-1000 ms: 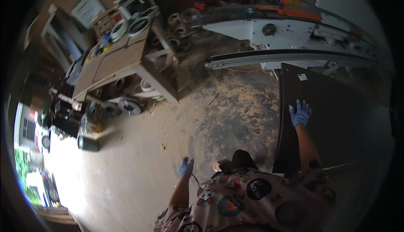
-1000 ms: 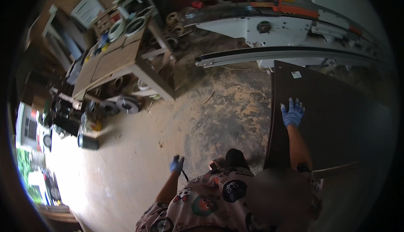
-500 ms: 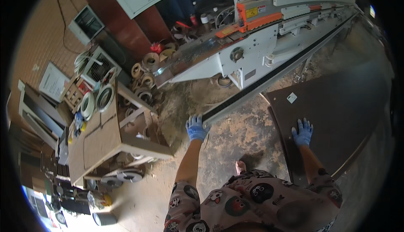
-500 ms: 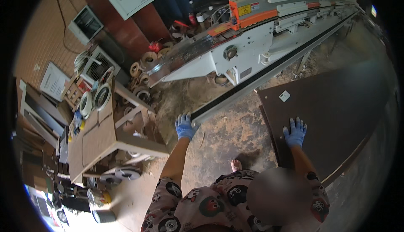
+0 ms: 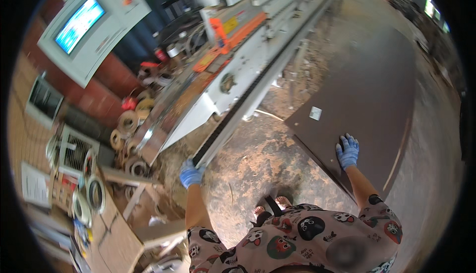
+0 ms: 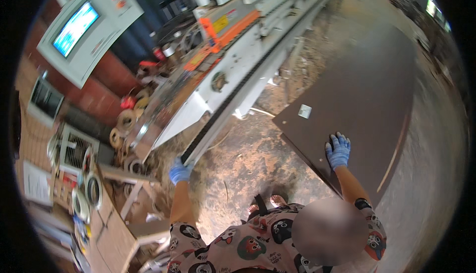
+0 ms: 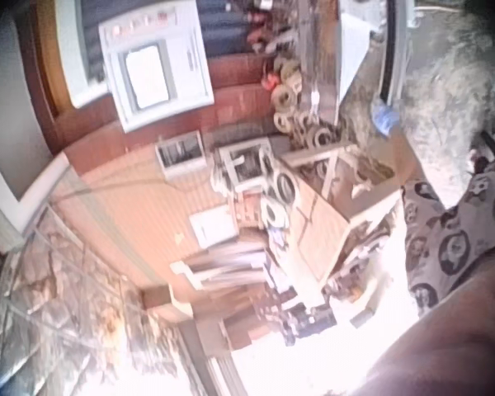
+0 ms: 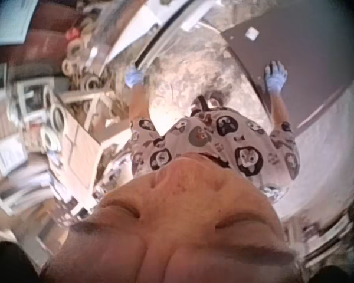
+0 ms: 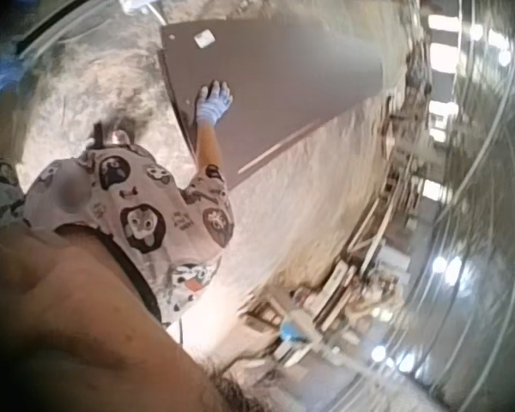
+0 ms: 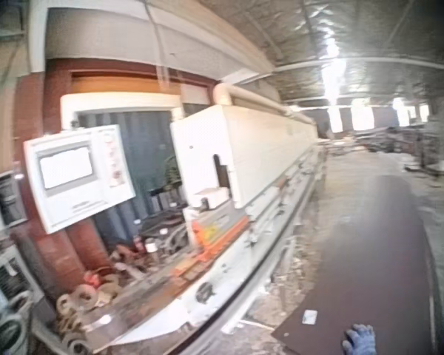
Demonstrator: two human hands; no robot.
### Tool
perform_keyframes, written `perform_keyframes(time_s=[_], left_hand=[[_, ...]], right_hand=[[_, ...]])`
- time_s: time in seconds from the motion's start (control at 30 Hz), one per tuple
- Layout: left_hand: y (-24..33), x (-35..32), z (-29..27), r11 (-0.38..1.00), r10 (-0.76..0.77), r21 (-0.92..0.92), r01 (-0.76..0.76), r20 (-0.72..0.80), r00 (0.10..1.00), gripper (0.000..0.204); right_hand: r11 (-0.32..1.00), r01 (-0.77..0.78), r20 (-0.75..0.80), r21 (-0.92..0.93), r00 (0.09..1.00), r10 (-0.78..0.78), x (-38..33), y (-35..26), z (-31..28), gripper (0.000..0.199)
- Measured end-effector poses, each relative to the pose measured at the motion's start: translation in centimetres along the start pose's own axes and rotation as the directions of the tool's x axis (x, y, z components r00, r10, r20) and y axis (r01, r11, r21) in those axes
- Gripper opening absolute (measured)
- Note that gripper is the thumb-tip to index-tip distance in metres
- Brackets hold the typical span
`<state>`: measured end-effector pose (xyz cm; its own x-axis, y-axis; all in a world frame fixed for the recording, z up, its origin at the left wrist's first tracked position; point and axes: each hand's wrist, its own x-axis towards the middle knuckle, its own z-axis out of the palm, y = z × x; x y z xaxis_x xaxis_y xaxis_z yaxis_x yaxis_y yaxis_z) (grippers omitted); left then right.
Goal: The person picks up large flat panels from a stack and places them one by one onto a nearby workbench. The person handles each panel with gloved hands, moving them from the floor to the bench in a repetitive sequence.
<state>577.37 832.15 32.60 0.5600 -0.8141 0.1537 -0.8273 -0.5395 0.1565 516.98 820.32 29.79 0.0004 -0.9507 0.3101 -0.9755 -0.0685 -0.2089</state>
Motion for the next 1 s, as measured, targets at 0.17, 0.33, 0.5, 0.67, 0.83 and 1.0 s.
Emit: perform_keyframes(time_s=[0.17,0.33,0.5,0.67,0.83,1.0], left_hand=[[-2.4,5.1,0.3,0.999,0.025,0.043,-0.022,-0.075,0.997,0.070],[-3.2,6.9,0.2,0.997,-0.010,0.074,0.017,-0.095,0.995,0.070],[-3.9,7.1,1.0,0.999,-0.028,0.033,0.029,-0.028,0.999,0.079],[-2.0,6.3,-1.4,0.992,-0.123,0.061,0.111,0.228,0.966,0.079],[-1.4,2.3,-2.2,0.987,-0.150,0.085,0.133,0.243,0.958,0.077],[2.3,-3.4,-2.1,0.994,-0.110,0.021,0.109,0.219,0.969,0.073]], right_hand=[[0.916,-0.355,0.027,-0.184,0.930,0.366,-8.1,2.1,-4.1,0.049],[0.517,-0.846,-0.019,-0.130,0.524,0.852,-17.6,5.0,-7.9,0.061],[0.333,-0.917,-0.041,0.218,0.332,0.942,-20.8,5.2,-5.3,0.064],[0.234,-0.801,-0.022,0.551,0.267,0.963,-21.1,6.3,-3.7,0.067],[-0.114,-0.647,0.287,0.754,0.168,0.943,-20.2,7.2,-3.1,0.062],[-0.174,-0.626,0.421,0.760,0.270,0.866,-21.5,10.1,-2.5,0.035]])
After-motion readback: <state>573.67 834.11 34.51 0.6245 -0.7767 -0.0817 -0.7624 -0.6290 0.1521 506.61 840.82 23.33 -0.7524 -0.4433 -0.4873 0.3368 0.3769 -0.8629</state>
